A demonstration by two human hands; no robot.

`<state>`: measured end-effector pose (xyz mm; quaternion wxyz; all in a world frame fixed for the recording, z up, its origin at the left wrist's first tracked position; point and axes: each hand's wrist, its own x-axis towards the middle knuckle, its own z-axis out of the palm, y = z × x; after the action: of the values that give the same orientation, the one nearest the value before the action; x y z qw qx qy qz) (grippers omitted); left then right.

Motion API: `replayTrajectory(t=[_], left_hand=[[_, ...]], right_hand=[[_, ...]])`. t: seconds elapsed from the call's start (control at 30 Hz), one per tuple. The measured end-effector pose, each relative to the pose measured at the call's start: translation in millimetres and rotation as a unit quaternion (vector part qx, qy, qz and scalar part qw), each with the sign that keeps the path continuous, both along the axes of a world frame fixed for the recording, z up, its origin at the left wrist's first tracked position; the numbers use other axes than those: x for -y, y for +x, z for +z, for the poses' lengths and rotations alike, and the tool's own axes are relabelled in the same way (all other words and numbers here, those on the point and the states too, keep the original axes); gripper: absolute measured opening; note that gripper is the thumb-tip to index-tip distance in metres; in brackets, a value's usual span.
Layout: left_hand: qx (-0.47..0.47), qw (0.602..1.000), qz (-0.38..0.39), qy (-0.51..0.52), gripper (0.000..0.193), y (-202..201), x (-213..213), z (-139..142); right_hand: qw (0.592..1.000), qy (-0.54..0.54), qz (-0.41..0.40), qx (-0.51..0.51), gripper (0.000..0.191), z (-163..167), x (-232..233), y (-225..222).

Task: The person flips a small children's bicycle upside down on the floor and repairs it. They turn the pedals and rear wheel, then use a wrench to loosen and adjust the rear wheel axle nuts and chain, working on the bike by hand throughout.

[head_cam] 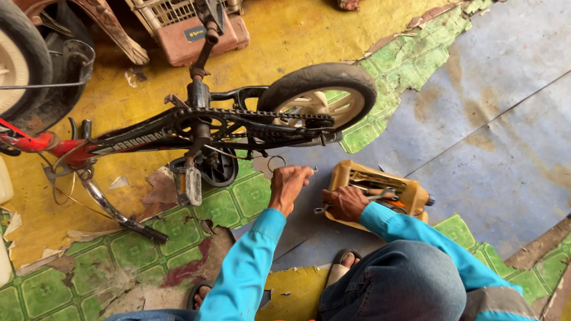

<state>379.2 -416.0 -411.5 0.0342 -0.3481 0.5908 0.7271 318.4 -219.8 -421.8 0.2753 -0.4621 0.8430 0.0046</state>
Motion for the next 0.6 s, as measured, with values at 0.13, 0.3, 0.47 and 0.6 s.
replayTrajectory(t=[0.13,0.3,0.47,0.6], left_hand=[[0.018,0.995,-0.040,-0.090,0.025,13,0,-6],[0.038,0.993,-0.042,-0.106,0.026,22,-4,-17],[0.081,0.987,-0.048,-0.127,0.025,18,-16,-28],[0.063,0.985,-0.056,-0.149,0.027,13,-20,-26]], right_hand=[[0.994,-0.101,-0.035,-0.037,0.052,-4,-22,-15],[0.978,0.028,-0.190,-0.079,0.025,16,-37,-46],[0.979,-0.039,-0.185,-0.075,0.022,20,-30,-51],[0.985,-0.093,-0.146,-0.005,0.026,6,2,-38]])
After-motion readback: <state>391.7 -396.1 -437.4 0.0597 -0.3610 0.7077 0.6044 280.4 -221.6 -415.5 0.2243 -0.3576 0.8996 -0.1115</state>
